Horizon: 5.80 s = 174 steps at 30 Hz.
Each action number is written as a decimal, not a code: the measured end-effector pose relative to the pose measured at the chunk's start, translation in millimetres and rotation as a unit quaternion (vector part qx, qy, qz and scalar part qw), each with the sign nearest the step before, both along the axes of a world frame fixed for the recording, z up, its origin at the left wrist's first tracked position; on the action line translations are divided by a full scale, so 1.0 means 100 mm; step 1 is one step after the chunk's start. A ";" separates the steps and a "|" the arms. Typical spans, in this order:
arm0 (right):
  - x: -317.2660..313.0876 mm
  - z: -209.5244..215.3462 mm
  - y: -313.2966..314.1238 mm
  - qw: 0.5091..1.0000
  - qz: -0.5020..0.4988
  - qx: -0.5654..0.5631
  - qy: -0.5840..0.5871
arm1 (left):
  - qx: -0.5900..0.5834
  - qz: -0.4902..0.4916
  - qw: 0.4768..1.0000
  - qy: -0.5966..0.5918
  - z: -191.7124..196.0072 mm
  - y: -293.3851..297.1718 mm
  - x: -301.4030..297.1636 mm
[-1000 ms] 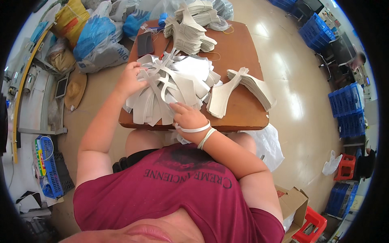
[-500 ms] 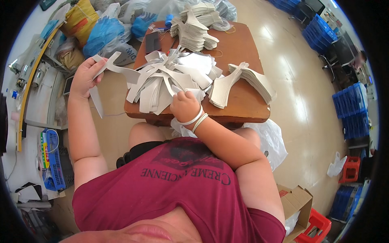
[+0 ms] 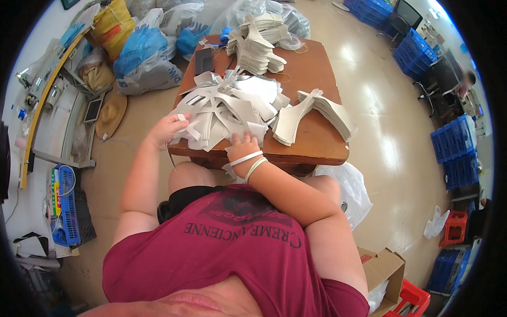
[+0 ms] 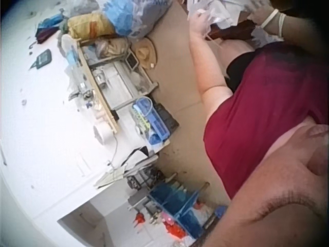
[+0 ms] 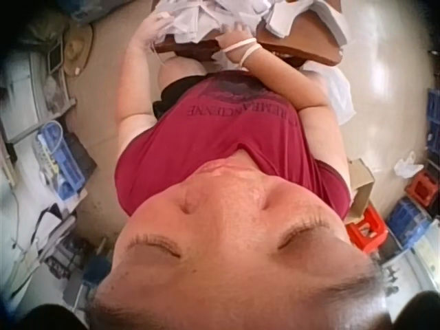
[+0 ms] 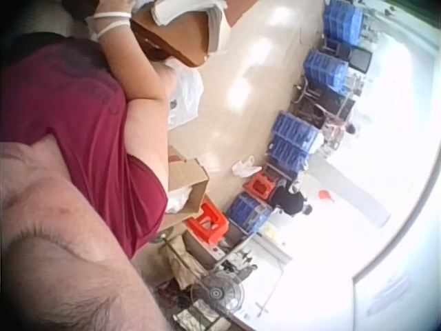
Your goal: Manually assemble and align shoe upper or lining components by peeling and sticking layers together.
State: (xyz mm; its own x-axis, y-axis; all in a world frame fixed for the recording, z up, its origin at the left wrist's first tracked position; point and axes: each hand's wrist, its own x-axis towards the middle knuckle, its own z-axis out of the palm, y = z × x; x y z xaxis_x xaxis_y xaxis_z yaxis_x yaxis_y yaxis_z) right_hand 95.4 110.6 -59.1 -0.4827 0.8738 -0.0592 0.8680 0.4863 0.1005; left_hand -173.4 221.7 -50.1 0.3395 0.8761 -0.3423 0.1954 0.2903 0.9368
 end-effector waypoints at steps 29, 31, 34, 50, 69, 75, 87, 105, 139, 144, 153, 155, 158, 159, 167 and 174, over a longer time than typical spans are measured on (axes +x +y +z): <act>1.87 0.51 -1.20 0.584 -0.252 -0.358 0.683 | -0.022 0.026 0.999 -0.029 0.35 0.03 0.49; 1.94 0.48 -1.26 0.586 -0.242 -0.357 0.687 | -0.027 0.012 0.999 -0.034 0.31 0.08 0.41; 1.94 0.48 -1.30 0.597 -0.176 -0.348 0.701 | -0.027 0.009 0.998 -0.062 0.32 0.05 0.37; 1.74 0.33 -1.15 0.882 -0.095 -0.167 0.430 | 0.088 -0.055 0.994 0.030 0.46 -0.17 0.20; 1.66 1.48 -1.57 0.874 0.066 -0.062 0.477 | 0.487 -0.135 0.863 0.008 1.63 -1.48 1.77; 1.70 1.53 -1.65 0.889 -0.004 0.108 0.445 | 0.387 -0.176 0.902 -0.075 1.17 -1.77 2.52; 1.72 1.20 -1.81 0.866 -0.076 0.312 0.382 | 0.538 -0.223 0.810 -0.067 1.03 -1.84 2.79; 1.68 1.28 -1.86 0.818 -0.205 0.386 0.374 | 0.686 -0.353 0.634 0.058 1.15 -1.72 2.66; 1.78 1.12 -1.72 0.877 -0.014 0.398 0.268 | 0.087 -0.187 0.956 -0.211 1.05 -1.86 2.85; 1.82 1.29 -1.81 0.886 0.017 0.343 0.313 | -0.013 -0.155 0.960 -0.232 1.11 -1.69 2.88; 1.94 1.14 -2.03 0.859 0.105 0.089 0.493 | -0.028 0.027 0.959 -0.282 1.14 -1.09 2.77; 2.04 1.09 -2.15 0.880 0.055 0.041 0.469 | -0.040 0.029 0.922 -0.384 1.10 -0.86 2.63; 2.25 0.83 -2.42 0.925 -0.158 -0.078 0.337 | 0.012 0.051 0.914 -0.403 1.25 -0.70 2.50; 2.36 0.68 -2.56 0.933 -0.235 -0.093 0.255 | 0.037 0.027 0.912 -0.408 1.34 -0.67 2.42; 2.71 0.66 -2.58 0.875 -0.223 0.093 0.420 | 0.085 -0.109 0.942 -0.305 1.93 -1.01 2.54; 2.18 0.52 -1.51 0.589 0.005 0.041 0.807 | 0.027 -0.209 0.940 -0.268 1.89 -1.25 2.88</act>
